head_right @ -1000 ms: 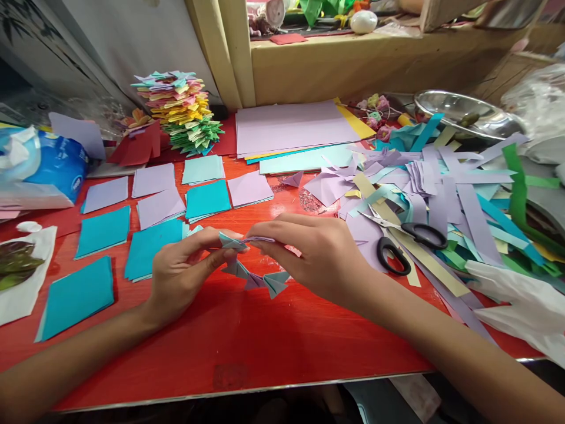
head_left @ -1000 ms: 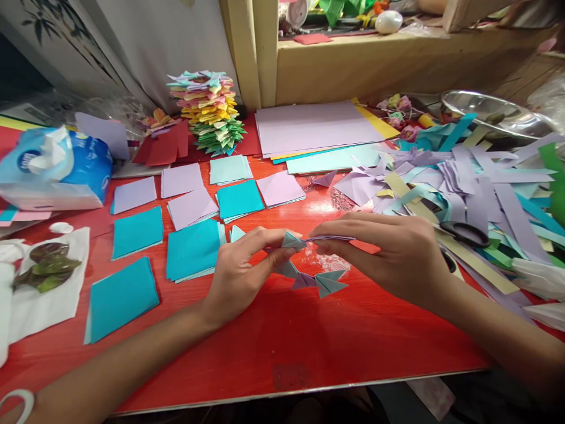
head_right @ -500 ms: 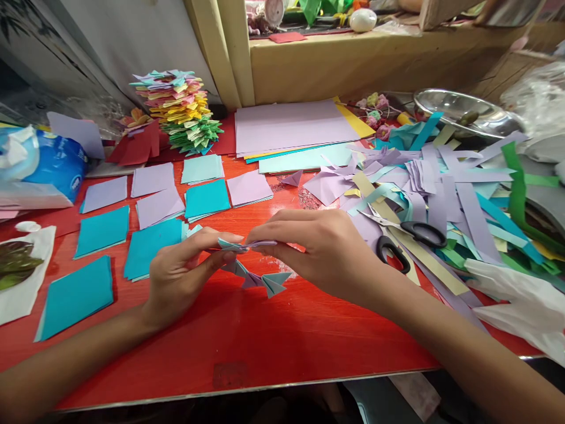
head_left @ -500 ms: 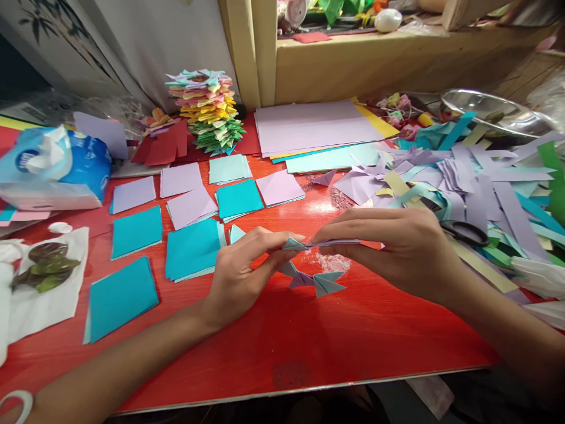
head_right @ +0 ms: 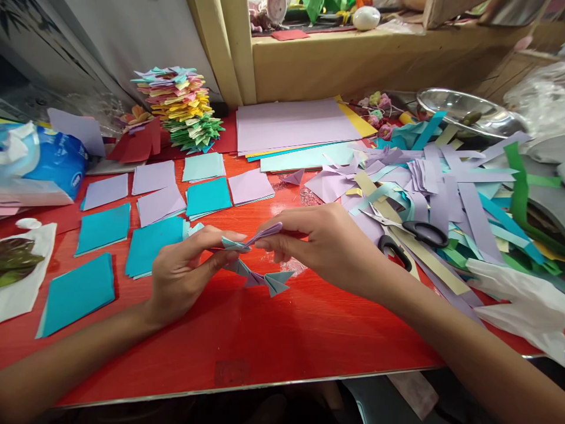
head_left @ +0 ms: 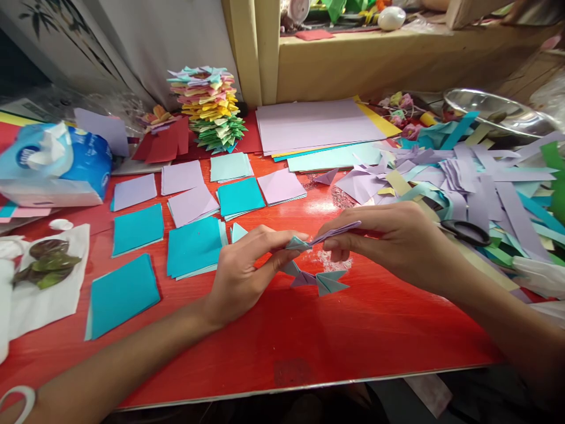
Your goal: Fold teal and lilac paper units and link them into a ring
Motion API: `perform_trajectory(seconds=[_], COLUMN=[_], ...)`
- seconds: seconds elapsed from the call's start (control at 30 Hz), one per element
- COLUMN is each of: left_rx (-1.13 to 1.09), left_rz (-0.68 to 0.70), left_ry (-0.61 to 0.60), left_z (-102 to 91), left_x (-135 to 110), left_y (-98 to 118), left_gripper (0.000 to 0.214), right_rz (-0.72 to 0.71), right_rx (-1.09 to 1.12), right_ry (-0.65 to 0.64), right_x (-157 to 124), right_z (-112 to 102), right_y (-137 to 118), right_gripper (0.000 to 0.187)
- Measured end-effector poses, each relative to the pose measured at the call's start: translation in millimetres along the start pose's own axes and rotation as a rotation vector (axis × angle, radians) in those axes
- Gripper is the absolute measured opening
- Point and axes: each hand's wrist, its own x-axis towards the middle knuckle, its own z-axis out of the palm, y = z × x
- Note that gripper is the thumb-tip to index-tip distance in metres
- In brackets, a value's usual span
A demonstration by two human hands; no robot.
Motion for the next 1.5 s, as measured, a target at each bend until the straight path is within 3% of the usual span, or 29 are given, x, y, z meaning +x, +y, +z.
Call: perform_trajectory(seconds=[0.23, 0.63, 1.07, 1.5], left_rx=[-0.003, 0.103, 0.020, -0.059], left_rz=[0.016, 0.021, -0.157, -0.248], left_ry=[-0.032, -0.034, -0.114, -0.119], left_z=[0.3, 0.6, -1.0, -0.1], left_x=[-1.9, 2.1, 5.5, 5.9], left_y=[-0.2, 1.4, 3.4, 4.0], left_gripper=[0.026, 0.018, 0.018, 0.020], right_rz=[0.015, 0.209, 0.383, 0.420], right_rx=[0.006, 0.126, 0.470, 0.561], right_ry=[-0.033, -0.116, -0.165, -0.159], right_x=[-0.6, 0.9, 3.6, 4.2], right_z=[-0.6, 0.9, 10.3, 13.8], right_y=[-2.2, -1.1, 7.7, 3.4], right_gripper=[0.014, 0.035, 0.031, 0.025])
